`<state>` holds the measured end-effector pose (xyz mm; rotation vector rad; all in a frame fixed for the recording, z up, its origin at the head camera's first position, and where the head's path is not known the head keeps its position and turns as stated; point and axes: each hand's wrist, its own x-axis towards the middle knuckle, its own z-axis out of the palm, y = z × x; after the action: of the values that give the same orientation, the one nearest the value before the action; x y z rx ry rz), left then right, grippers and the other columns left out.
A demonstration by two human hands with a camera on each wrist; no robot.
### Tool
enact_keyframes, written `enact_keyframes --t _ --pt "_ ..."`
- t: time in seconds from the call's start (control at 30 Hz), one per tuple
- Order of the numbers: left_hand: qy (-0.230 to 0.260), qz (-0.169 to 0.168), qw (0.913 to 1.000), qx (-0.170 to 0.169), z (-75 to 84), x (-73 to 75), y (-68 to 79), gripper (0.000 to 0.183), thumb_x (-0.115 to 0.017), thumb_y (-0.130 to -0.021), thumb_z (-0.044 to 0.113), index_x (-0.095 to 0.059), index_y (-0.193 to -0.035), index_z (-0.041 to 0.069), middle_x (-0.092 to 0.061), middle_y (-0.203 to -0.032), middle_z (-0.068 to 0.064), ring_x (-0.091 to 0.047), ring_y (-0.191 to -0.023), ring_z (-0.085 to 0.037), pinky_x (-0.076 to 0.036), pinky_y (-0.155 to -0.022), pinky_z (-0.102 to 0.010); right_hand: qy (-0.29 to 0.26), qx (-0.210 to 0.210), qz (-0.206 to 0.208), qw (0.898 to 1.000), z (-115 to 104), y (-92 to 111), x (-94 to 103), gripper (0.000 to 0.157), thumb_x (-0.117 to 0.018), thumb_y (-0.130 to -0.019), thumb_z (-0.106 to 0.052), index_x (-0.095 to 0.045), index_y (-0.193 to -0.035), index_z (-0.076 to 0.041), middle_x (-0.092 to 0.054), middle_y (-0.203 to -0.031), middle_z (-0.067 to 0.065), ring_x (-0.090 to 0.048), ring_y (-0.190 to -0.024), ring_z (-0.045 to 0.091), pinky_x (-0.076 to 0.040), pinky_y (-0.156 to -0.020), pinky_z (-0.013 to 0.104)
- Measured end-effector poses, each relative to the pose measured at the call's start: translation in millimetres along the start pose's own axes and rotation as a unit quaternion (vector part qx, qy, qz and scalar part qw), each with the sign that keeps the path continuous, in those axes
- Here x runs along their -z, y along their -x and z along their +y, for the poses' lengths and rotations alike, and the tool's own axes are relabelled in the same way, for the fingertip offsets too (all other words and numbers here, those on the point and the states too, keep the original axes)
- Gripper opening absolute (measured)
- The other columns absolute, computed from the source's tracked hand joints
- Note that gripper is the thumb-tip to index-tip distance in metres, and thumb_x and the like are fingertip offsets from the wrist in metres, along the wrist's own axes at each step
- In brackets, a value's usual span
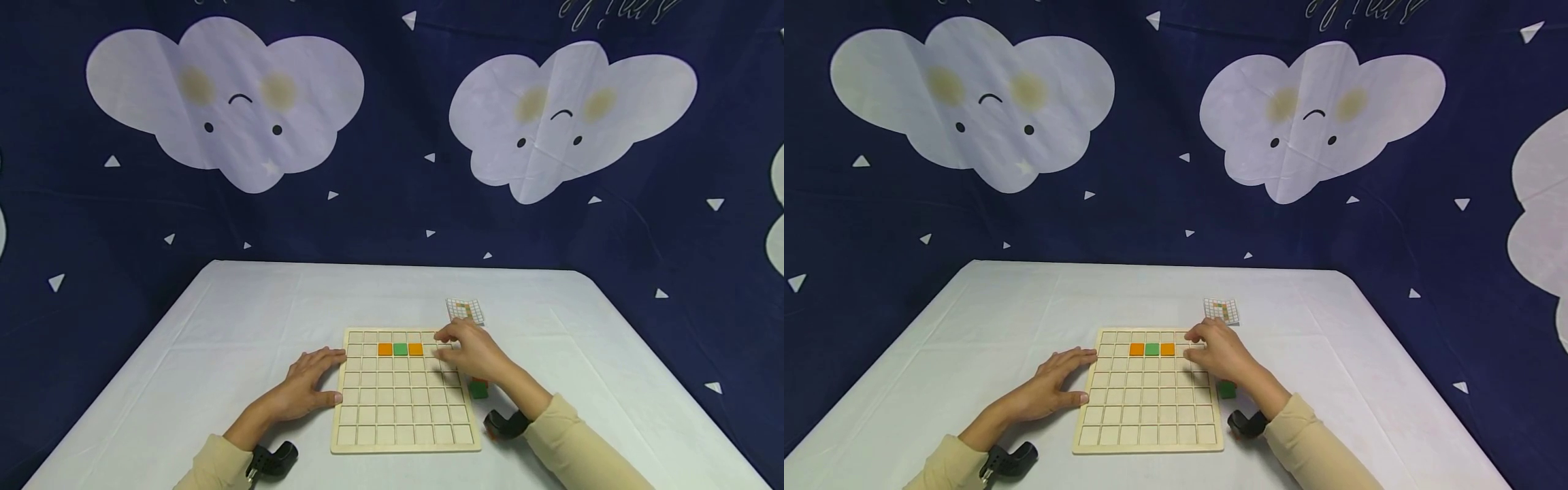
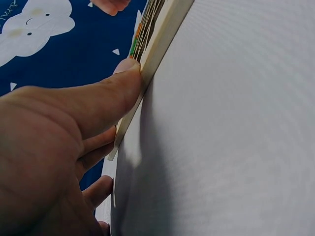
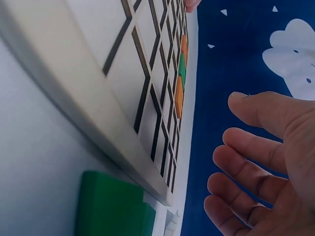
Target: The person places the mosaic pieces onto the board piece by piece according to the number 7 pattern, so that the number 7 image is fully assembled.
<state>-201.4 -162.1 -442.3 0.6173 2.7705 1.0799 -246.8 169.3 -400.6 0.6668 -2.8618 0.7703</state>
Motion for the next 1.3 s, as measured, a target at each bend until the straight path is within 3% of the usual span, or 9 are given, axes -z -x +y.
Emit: enact_keyframes --t 0.2,1.3 --pt "-0.001 0.000 1.0000 0.000 0.0 0.3 0.1 0.067 -0.073 -0.080 0.030 -0.046 -0.138 0.009 -0.038 -0.149 -0.010 -0.019 -0.144 -0.039 -0.002 -0.115 -0.062 0.001 -0.005 0.002 1.000 3.7 7.8 4.8 0.025 -0.072 -0.082 -0.026 -0.069 -0.104 -0.013 -0.064 -0.103 -0.002 -0.056 -0.095 0.015 -0.049 -0.081 0.035" --pt "0.005 -0.003 1.0000 -0.001 1.7 1.7 1.3 0.068 -0.072 -0.080 0.032 -0.046 -0.138 0.008 -0.038 -0.149 -0.011 -0.019 -0.144 -0.040 -0.001 -0.115 -0.062 0.039 -0.006 0.028 0.999 18.2 48.9 13.7 0.025 -0.076 -0.078 -0.023 -0.071 -0.100 -0.013 -0.062 -0.096 -0.007 -0.053 -0.093 0.011 -0.050 -0.079 0.033"
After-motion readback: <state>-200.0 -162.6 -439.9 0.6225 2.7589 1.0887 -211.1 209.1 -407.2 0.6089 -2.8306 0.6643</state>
